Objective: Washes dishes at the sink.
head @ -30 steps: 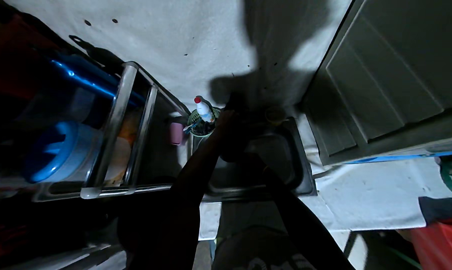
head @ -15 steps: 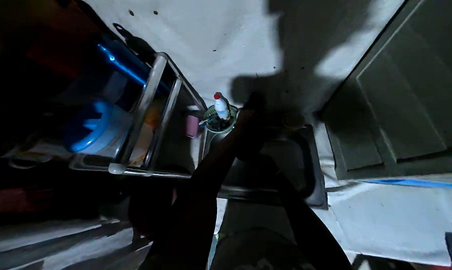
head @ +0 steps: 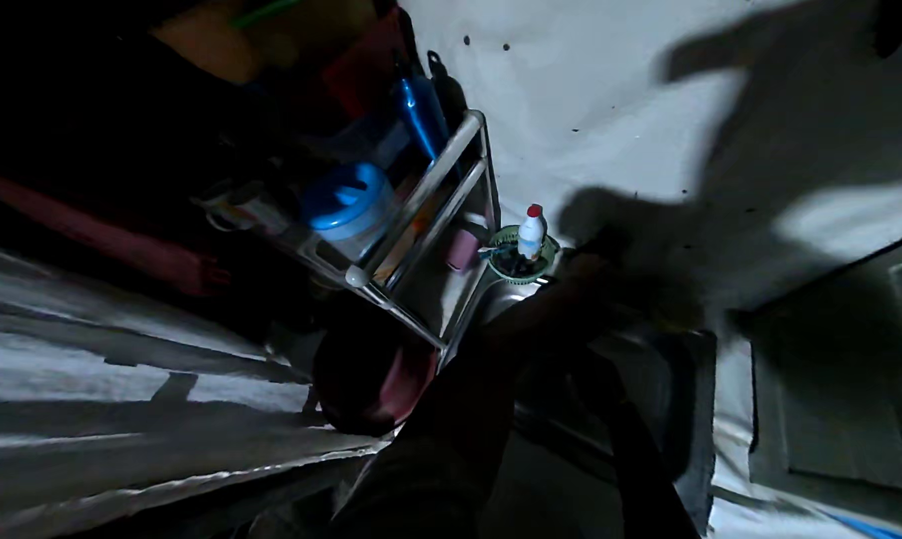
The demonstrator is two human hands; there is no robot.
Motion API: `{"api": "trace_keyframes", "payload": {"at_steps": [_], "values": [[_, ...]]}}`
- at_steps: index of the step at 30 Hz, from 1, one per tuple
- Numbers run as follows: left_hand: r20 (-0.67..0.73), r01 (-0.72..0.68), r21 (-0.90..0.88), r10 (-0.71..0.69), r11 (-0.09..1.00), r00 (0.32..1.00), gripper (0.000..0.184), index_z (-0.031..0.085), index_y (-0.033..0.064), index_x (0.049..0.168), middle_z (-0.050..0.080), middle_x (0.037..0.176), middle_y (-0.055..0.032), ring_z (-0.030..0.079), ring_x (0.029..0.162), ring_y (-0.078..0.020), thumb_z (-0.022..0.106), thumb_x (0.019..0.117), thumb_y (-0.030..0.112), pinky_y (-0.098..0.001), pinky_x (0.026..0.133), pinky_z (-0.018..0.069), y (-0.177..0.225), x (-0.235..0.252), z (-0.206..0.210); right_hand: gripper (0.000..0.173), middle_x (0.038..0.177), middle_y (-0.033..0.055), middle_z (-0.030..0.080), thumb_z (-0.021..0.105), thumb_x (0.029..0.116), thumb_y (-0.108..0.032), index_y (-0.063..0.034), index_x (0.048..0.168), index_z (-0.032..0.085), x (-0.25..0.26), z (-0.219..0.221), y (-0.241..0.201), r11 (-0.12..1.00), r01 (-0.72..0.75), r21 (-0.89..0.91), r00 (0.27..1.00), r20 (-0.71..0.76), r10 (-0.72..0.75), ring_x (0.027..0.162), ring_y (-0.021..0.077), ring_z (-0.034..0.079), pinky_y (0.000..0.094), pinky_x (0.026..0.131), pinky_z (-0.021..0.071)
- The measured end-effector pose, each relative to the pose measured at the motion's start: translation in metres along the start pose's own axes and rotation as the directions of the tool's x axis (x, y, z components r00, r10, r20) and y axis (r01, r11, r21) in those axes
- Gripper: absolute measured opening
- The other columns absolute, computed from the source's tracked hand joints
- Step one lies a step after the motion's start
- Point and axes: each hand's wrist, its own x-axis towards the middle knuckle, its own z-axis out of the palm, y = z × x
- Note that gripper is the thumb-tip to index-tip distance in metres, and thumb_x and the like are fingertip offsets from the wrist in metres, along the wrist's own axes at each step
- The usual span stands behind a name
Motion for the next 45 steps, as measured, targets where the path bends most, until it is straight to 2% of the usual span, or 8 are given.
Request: {"api": "trace_keyframes", "payload": {"at_steps": [8, 21, 26, 27, 31, 40, 43, 45], "values": [[0.093, 0.121, -0.059, -0.115, 0.991, 0.989, 0.033, 0.066, 0.0018, 0.129, 0.066, 0.130, -0.0196, 0.062, 0.123, -0.0380, 0.058, 0.1039, 0.022, -0.0565, 0.101, 0.0499, -0.009, 0.028, 0.008, 0.032, 0.079, 0.0094, 0.062, 0.062, 0.1039, -0.024, -0.0002, 0.126, 0.062, 0.002, 0.004, 0.006, 0.976, -0.094, 0.196, 0.995, 0.039, 0.088, 0.055, 0.0148, 0.056, 0.0332, 0.051, 0.0515], [0.185, 0.153, 0.015, -0.153, 0.988, 0.971, 0.029, 0.065, -0.0016, 0.125, 0.066, 0.125, -0.0219, 0.063, 0.118, -0.0386, 0.052, 0.1065, 0.016, -0.0554, 0.096, 0.0513, 0.029, -0.026, -0.049, 0.033, 0.081, 0.0118, 0.062, 0.057, 0.1065, -0.026, 0.0015, 0.124, 0.061, 0.005, 0.004, 0.006, 0.980, -0.115, 0.160, 0.993, 0.030, 0.112, 0.056, 0.0179, 0.057, 0.0354, 0.052, 0.0526], [0.126, 0.127, 0.024, -0.129, 0.992, 0.984, 0.030, 0.070, 0.0030, 0.122, 0.069, 0.123, -0.0203, 0.065, 0.116, -0.0388, 0.056, 0.1054, 0.023, -0.0578, 0.095, 0.0520, 0.004, 0.017, -0.003, 0.032, 0.075, 0.0088, 0.060, 0.060, 0.1053, -0.027, 0.0009, 0.121, 0.062, 0.001, 0.004, 0.000, 0.971, -0.156, 0.183, 0.988, 0.026, 0.153, 0.051, 0.0150, 0.054, 0.0324, 0.048, 0.0507], [0.248, 0.184, 0.086, -0.200, 0.979, 0.948, 0.032, 0.067, 0.0046, 0.129, 0.065, 0.131, -0.0188, 0.060, 0.124, -0.0377, 0.057, 0.1055, 0.024, -0.0577, 0.102, 0.0483, 0.012, 0.023, -0.011, 0.032, 0.076, 0.0093, 0.060, 0.061, 0.1045, -0.026, 0.0013, 0.121, 0.062, 0.000, 0.003, -0.001, 0.968, -0.161, 0.191, 0.987, 0.025, 0.159, 0.052, 0.0152, 0.054, 0.0326, 0.049, 0.0503], [0.142, 0.118, 0.128, -0.136, 0.985, 0.981, 0.028, 0.072, 0.0049, 0.111, 0.070, 0.113, -0.0184, 0.066, 0.108, -0.0382, 0.066, 0.0982, 0.029, -0.0597, 0.090, 0.0530, 0.002, 0.033, 0.007, 0.034, 0.081, 0.0115, 0.062, 0.064, 0.1028, -0.027, 0.0005, 0.123, 0.063, 0.004, 0.003, 0.003, 0.979, -0.132, 0.158, 0.991, 0.024, 0.129, 0.057, 0.0175, 0.056, 0.0354, 0.052, 0.0520], [0.171, -0.036, 0.294, -0.016, 0.955, 0.985, 0.027, 0.072, 0.0099, 0.115, 0.071, 0.113, -0.0156, 0.066, 0.110, -0.0372, 0.061, 0.1011, 0.030, -0.0584, 0.094, 0.0517, -0.011, 0.044, 0.024, 0.037, 0.125, 0.0191, 0.068, 0.058, 0.1051, -0.024, -0.0014, 0.133, 0.063, 0.008, 0.002, 0.005, 0.986, 0.042, -0.162, 0.997, 0.063, -0.033, 0.114, 0.0302, 0.066, 0.0473, 0.101, 0.0518], [-0.159, -0.212, 0.273, 0.261, 0.939, 0.952, 0.017, 0.075, 0.0114, 0.099, 0.071, 0.099, -0.0130, 0.067, 0.098, -0.0355, 0.076, 0.0886, 0.025, -0.0576, 0.088, 0.0540, -0.064, 0.041, 0.079, 0.033, 0.109, 0.0146, 0.070, 0.065, 0.1018, -0.023, -0.0014, 0.127, 0.065, 0.013, 0.006, 0.010, 0.992, -0.079, 0.099, 0.997, 0.033, 0.076, 0.092, 0.0222, 0.068, 0.0408, 0.084, 0.0571], [-0.114, -0.186, 0.276, 0.224, 0.943, 0.968, 0.018, 0.075, 0.0125, 0.100, 0.071, 0.099, -0.0132, 0.067, 0.099, -0.0366, 0.078, 0.0884, 0.026, -0.0583, 0.089, 0.0534, -0.052, 0.035, 0.067, 0.032, 0.104, 0.0140, 0.070, 0.067, 0.1005, -0.020, 0.0003, 0.125, 0.064, 0.010, 0.007, 0.008, 0.965, -0.116, 0.235, 0.993, 0.039, 0.110, 0.085, 0.0194, 0.068, 0.0375, 0.078, 0.0579]]}}
